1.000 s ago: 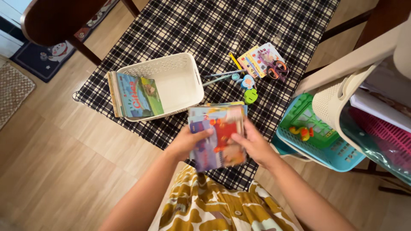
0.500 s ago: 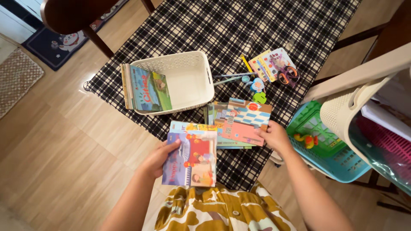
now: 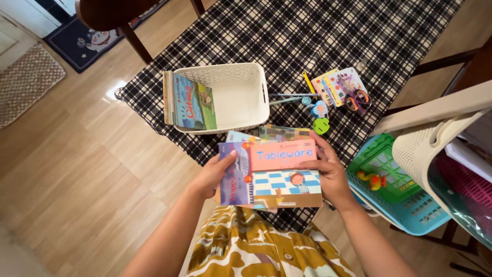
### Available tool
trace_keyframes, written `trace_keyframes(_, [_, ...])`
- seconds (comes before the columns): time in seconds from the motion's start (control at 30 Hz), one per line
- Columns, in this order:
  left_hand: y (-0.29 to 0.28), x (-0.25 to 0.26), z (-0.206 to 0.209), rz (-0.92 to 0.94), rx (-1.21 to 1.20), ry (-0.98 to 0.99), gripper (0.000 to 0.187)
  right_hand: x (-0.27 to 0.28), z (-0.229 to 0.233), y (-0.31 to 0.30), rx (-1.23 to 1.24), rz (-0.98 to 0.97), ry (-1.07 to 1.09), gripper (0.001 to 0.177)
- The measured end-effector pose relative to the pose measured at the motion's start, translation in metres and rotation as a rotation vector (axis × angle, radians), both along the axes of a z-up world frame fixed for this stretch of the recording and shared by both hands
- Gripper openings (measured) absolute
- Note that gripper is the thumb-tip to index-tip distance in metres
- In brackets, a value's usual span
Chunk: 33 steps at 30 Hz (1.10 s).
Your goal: The person removes various children's books from a white basket on a table, sorts through them by hand, and then places the books back into the basket in a stack.
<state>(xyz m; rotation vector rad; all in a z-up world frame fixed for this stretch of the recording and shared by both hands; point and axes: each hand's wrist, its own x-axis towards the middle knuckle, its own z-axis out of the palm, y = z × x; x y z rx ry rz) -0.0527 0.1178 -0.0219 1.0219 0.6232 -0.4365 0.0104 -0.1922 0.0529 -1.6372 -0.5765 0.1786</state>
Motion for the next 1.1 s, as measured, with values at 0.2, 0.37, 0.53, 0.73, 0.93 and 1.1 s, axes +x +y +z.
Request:
trace_keyframes(0.2, [-0.007,0.002,0.012,-0.13,0.093,0.059,0.055,0.014,0.01,0.008,-0.189,0.226,0.259,0.009])
trace_keyframes(0.37, [-0.003,0.003,0.008,-0.241,0.029,0.02,0.062,0.055,0.007,0.034,-0.332,0.576,0.107,0.01])
trace_keyframes(0.53, [-0.002,0.005,0.011,-0.403,0.101,-0.191,0.048,0.089,-0.024,0.077,-0.07,0.293,0.315,0.017])
trace_keyframes(0.73, [0.046,-0.018,0.007,-0.084,0.096,0.014,0.044,0.088,-0.068,-0.01,-0.841,-0.304,0.081,0.085])
trace_keyframes(0.93, [0.06,-0.027,0.0,0.021,0.065,0.064,0.035,0.061,-0.164,-0.068,-0.432,-0.358,0.427,0.05])
trace_keyframes(1.1, [0.043,-0.021,-0.014,0.097,0.103,0.036,0.034,0.07,-0.128,-0.098,-0.997,-0.341,-0.042,0.024])
